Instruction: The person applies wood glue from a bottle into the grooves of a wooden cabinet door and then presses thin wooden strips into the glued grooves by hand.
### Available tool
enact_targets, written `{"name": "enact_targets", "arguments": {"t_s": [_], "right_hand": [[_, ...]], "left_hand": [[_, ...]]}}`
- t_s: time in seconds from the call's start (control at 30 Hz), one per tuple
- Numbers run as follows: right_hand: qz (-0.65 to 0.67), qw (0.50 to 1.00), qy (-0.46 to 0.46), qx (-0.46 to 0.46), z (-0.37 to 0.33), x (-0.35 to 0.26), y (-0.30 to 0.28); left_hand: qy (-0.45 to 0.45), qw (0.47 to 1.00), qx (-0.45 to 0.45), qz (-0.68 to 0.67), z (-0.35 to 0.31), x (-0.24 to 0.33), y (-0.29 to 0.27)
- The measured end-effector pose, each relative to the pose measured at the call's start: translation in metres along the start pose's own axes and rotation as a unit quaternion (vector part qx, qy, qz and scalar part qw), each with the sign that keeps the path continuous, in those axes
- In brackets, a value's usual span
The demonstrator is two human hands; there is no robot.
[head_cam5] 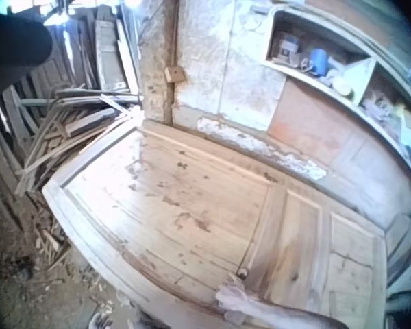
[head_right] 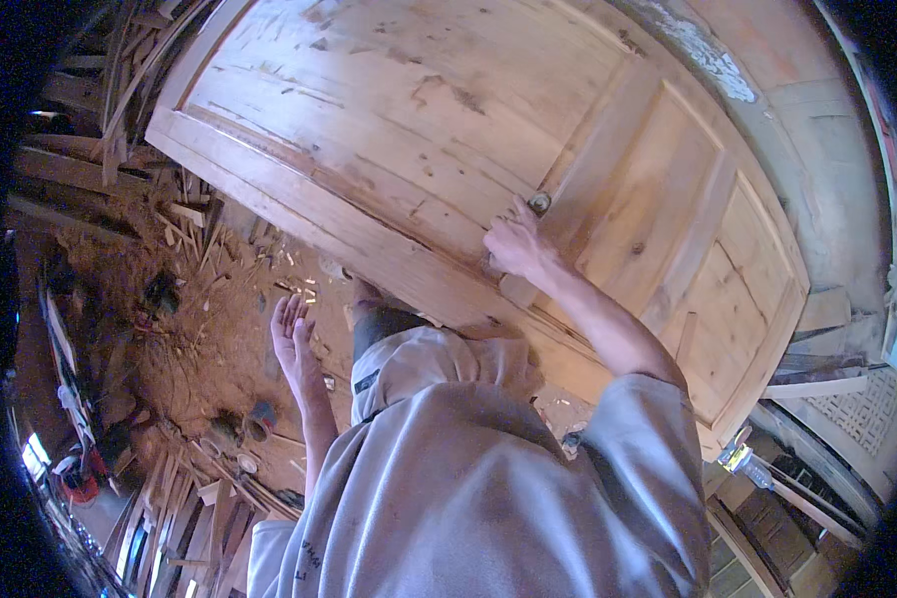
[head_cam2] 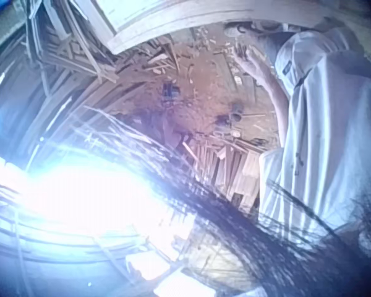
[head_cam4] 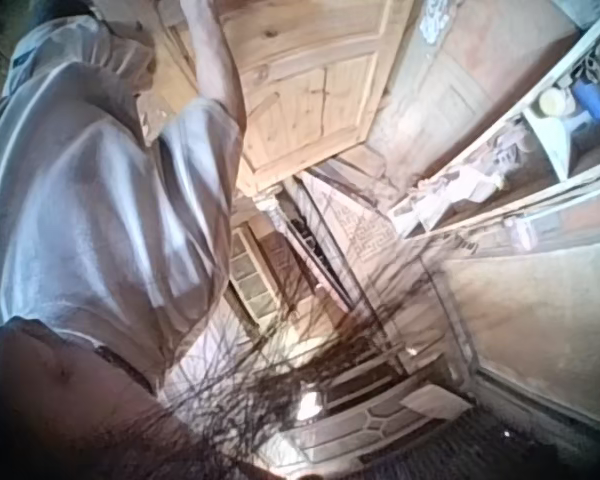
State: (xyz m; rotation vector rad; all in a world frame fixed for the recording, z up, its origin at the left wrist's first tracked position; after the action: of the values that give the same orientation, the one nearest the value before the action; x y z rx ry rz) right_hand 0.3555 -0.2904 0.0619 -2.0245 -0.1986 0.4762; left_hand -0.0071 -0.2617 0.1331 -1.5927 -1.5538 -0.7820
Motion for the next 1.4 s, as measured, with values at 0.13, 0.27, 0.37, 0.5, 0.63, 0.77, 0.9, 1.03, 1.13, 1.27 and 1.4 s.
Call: {"name": "enact_targets", "arguments": {"t_s": [0.13,0.27,0.37,0.5,0.63,0.77,0.9,1.03,1.13,1.27,1.4], "right_hand": [[0.023,0.999,0.034,-0.010,0.001,0.006,-0.018],[0.014,0.999,0.016,-0.035,0.007,0.002,-0.011],[-0.018,0.999,-0.002,0.047,0.005,0.011,-0.012],[-0.006,1.000,-0.007,-0.005,0.021,0.000,-0.011],[-0.038,0.998,-0.040,-0.038,0.026,-0.006,-0.019],[-0.048,0.997,-0.050,0.030,0.032,-0.004,-0.015],[-0.011,0.991,-0.053,-0.125,0.036,-0.009,-0.025],[-0.035,0.998,-0.049,-0.035,0.036,-0.006,-0.032],[-0.049,0.996,-0.073,-0.003,0.035,-0.011,-0.017],[-0.002,0.998,-0.051,-0.026,0.025,-0.006,-0.026],[0.002,0.999,-0.044,-0.029,0.032,-0.010,-0.024]], "left_hand": [[0.003,1.000,-0.008,-0.004,-0.001,0.006,0.007],[0.001,1.000,-0.005,0.005,-0.003,0.009,0.007],[-0.001,1.000,-0.001,0.006,-0.005,0.006,0.008],[-0.002,1.000,-0.005,0.007,-0.006,0.007,0.007],[0.005,1.000,-0.008,0.006,-0.008,0.012,0.008],[0.004,1.000,-0.014,-0.011,-0.009,0.018,0.016],[0.012,1.000,-0.014,-0.005,-0.008,0.020,0.012],[0.007,1.000,-0.007,-0.004,-0.005,0.020,0.009],[0.013,1.000,-0.005,-0.001,-0.006,0.021,0.010],[0.012,1.000,-0.007,0.011,-0.007,0.025,0.015],[0.007,1.000,-0.015,0.002,-0.004,0.019,0.019]]}}
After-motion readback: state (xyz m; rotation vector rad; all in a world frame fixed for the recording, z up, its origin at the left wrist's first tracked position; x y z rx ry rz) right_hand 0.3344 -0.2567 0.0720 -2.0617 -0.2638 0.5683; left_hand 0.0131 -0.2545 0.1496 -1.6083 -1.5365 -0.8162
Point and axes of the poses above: each hand's wrist, its own z-axis towards the middle knuckle, its own y-axis out of the palm, x = y × z, the point moved 6 cm from there along z, towards the middle knuckle, and after that the axes turned 13 degrees about -y, right-handed, at the moved point
